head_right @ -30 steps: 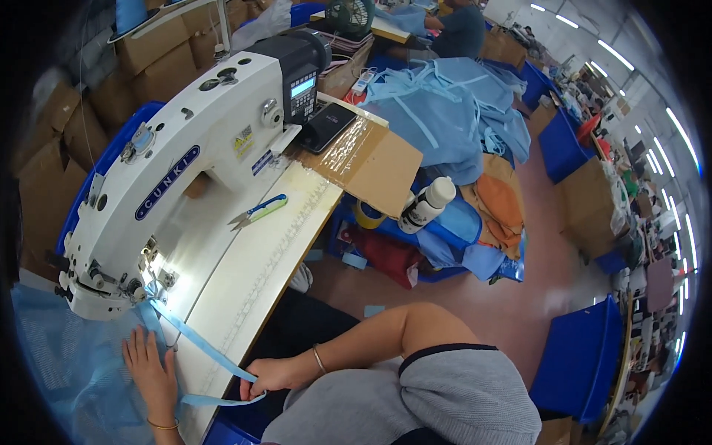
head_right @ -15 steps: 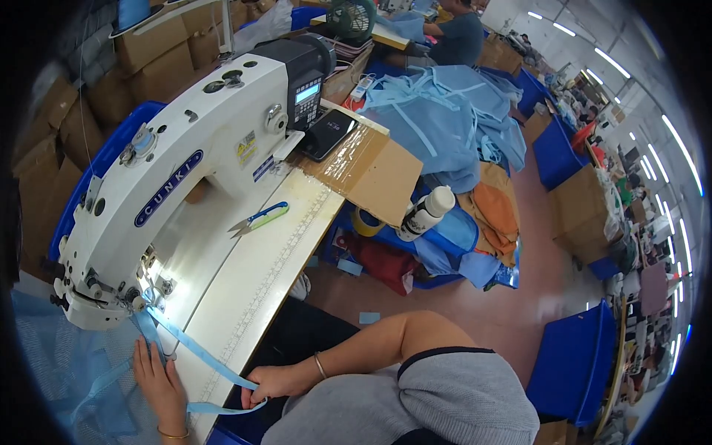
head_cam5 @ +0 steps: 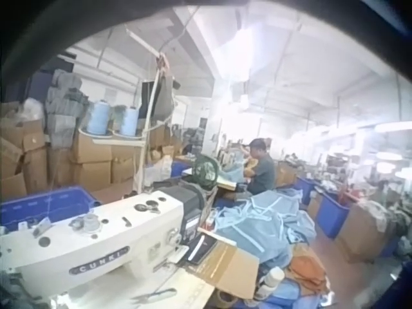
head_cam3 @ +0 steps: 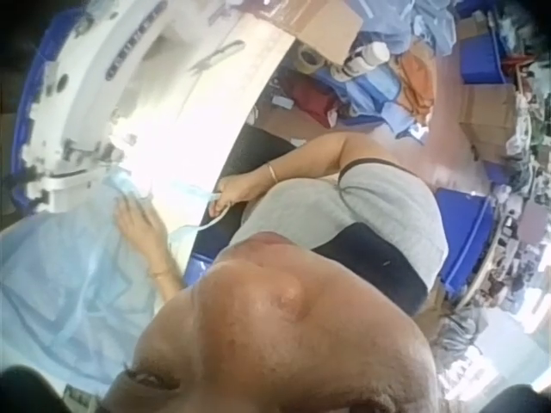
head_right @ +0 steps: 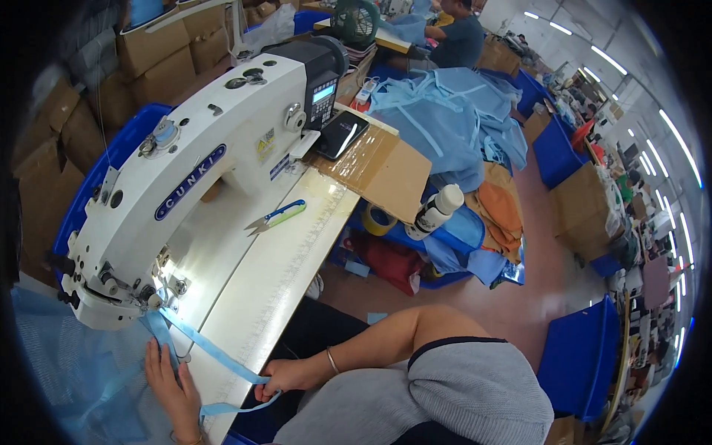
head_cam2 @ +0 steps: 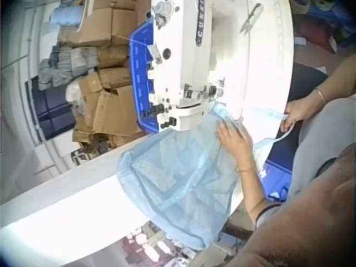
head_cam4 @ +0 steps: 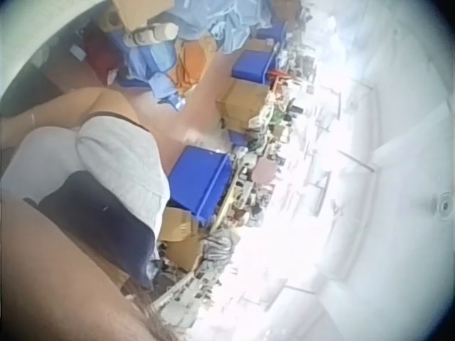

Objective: Sewing the edges and straps of a blue mesh bag using an industrial sewing machine.

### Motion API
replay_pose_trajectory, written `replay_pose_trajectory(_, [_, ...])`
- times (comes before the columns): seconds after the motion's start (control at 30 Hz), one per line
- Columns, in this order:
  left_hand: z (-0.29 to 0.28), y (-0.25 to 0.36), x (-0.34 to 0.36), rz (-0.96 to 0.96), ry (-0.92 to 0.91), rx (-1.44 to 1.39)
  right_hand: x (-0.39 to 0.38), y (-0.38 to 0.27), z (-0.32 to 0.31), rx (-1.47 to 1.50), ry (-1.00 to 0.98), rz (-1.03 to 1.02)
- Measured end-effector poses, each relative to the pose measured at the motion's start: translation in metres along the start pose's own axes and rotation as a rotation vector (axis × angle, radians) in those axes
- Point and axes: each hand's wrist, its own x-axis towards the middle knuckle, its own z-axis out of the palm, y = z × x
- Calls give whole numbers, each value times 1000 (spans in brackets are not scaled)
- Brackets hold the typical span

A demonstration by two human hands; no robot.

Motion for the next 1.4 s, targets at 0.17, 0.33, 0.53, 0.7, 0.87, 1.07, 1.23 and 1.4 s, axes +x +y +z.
replay_pose_trajectory(0.17, [-7,-3,0,-25,-11,-56,9,7,4,-15,42,73])
replay_pose_trajectory(0.33, [-13,-9,6,51,29,-239,27,15,4,-19,66,96])
replay_pose_trajectory(0.53, [-12,-7,5,74,117,-252,41,29,-1,-43,111,42])
replay_pose_trajectory(0.7, [-12,-3,4,91,127,-211,42,33,-4,-112,117,57])
replay_pose_trajectory(0.87, [-9,-2,4,114,135,-187,31,30,-4,-110,65,32])
replay_pose_trajectory(1.07, [-7,-5,4,102,159,-196,26,24,-3,-125,58,52])
replay_pose_trajectory(1.23, [-9,-2,3,75,139,-196,28,24,-3,-151,32,68])
replay_pose_trajectory(1.4, [-7,-5,-2,84,139,-190,32,26,-6,-181,16,104])
